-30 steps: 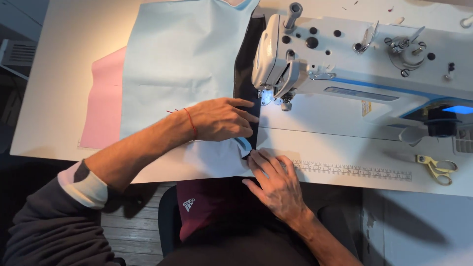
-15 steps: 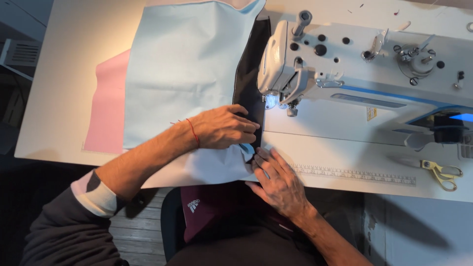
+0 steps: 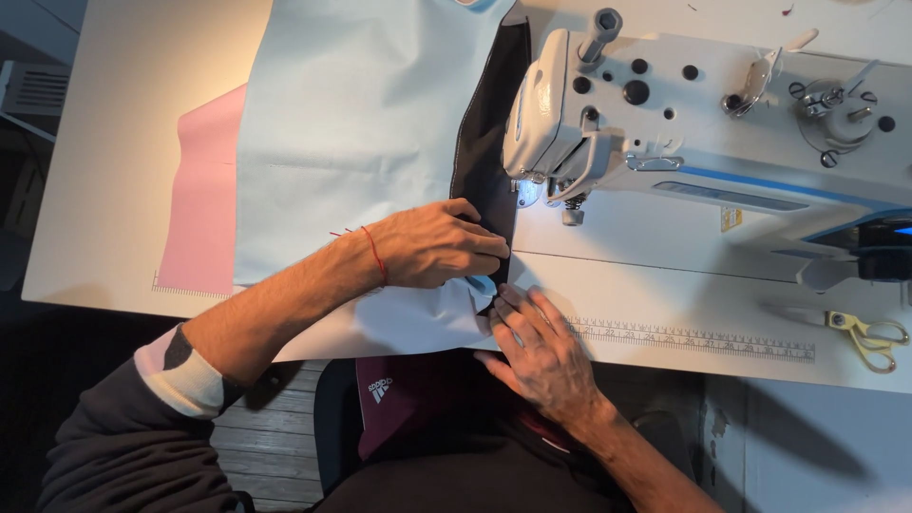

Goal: Using an industrial sewing machine to assemble a two-tone leather or vinyl bag.

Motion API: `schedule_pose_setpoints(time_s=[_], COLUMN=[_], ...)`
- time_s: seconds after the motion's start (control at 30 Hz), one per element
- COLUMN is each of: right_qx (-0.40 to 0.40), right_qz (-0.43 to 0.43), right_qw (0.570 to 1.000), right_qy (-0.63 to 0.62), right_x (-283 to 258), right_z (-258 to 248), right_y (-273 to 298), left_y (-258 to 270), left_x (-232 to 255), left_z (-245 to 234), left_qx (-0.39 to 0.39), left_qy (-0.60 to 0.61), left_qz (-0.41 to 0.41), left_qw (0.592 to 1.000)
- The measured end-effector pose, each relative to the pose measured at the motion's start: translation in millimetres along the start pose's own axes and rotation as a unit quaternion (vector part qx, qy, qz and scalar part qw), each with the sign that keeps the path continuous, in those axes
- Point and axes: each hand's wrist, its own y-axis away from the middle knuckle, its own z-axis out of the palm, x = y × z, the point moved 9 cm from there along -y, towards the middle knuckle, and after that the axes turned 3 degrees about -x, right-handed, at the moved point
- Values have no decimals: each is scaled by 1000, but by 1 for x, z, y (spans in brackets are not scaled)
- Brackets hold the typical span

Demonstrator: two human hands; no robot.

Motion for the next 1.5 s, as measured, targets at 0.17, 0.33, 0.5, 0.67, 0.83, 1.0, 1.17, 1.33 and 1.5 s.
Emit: schedule_pose_setpoints(time_s=[0.17, 0.33, 0.5, 0.67, 0.83, 1.0, 1.17, 1.33, 1.5], right_qx=[-4, -4, -9, -21, -26, -48, -28, -30, -5], right_qz=[-3, 12, 9, 12, 8, 8, -2, -1, -5], right_qw=[1000, 1000, 999, 999, 999, 998, 999, 999, 1000], right_qy=[-12, -25, -29, -30, -33, -40, -40, -24, -18], right_x=[-1, 0, 3, 8, 8, 6, 4, 4, 4], right_z=[-4, -18, -23, -21, -14, -11, -10, -14, -18], right_y=[-2, -9, -16, -18, -17, -16, -13, -14, -16], left_y=[6, 10, 10, 6, 4, -4, -15, -43, -38], left_x=[-6, -16, -23, -29, -31, -46, -105, -109, -116], left_z=[1, -2, -5, 0, 0, -22, -32, -4, 19], left_qx=[12, 50, 75, 64, 64, 34, 37, -63, -202], left_qy=[15, 44, 63, 63, 68, 55, 23, -48, -61], left_qz=[-5, -2, -4, -7, -10, -9, -197, -259, -308], left_qw=[1000, 998, 995, 996, 996, 998, 979, 962, 928])
